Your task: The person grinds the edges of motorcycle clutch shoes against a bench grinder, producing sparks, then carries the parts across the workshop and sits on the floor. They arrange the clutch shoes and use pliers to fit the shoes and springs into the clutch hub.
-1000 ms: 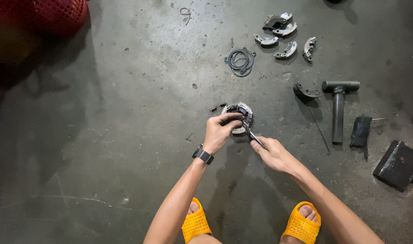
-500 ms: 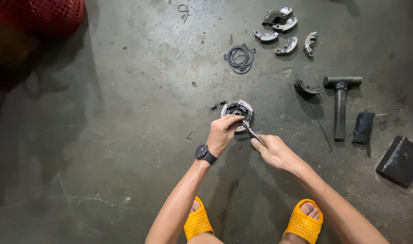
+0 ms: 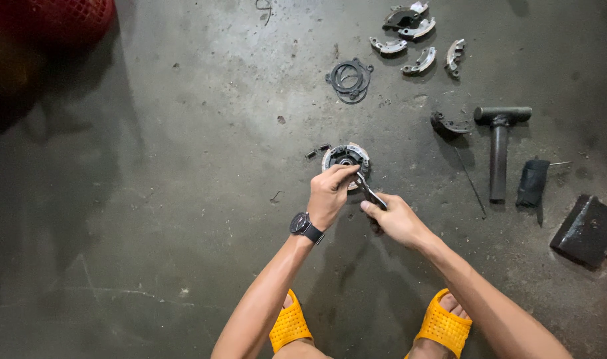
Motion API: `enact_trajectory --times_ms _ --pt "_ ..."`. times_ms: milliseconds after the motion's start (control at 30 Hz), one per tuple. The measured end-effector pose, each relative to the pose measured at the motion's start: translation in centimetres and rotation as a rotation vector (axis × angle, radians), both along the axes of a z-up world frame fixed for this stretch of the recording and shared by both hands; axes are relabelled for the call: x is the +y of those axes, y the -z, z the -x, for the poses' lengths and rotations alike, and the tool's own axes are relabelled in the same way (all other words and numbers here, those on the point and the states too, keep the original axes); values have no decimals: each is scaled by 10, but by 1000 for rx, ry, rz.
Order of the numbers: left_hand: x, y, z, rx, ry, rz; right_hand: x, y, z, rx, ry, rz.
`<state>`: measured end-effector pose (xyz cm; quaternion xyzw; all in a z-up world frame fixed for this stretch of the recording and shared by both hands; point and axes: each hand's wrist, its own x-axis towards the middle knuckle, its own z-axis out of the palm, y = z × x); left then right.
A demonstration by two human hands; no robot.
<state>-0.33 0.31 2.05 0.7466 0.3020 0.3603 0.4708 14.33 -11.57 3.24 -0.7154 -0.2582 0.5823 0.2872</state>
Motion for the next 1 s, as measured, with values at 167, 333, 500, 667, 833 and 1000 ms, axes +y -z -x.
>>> enact_trajectory --times_ms 167,333,500,667,833,1000 --pt "0 3 -1 9 -20 32 0 -3 7 54 40 -14" --pt "1 8 -1 20 -29 -18 -1 2 7 101 69 21" --pt "6 -1 -3 24 -18 3 -3 22 -1 180 93 -21" --pt "18 0 -6 10 -5 -22 -2 32 -16 -54 -105 -120" --pt "33 -1 2 65 -81 64 -16 44 -25 -44 -159 -70" --pt "29 1 11 175 -99 -66 -21 54 -21 -6 -85 -47"
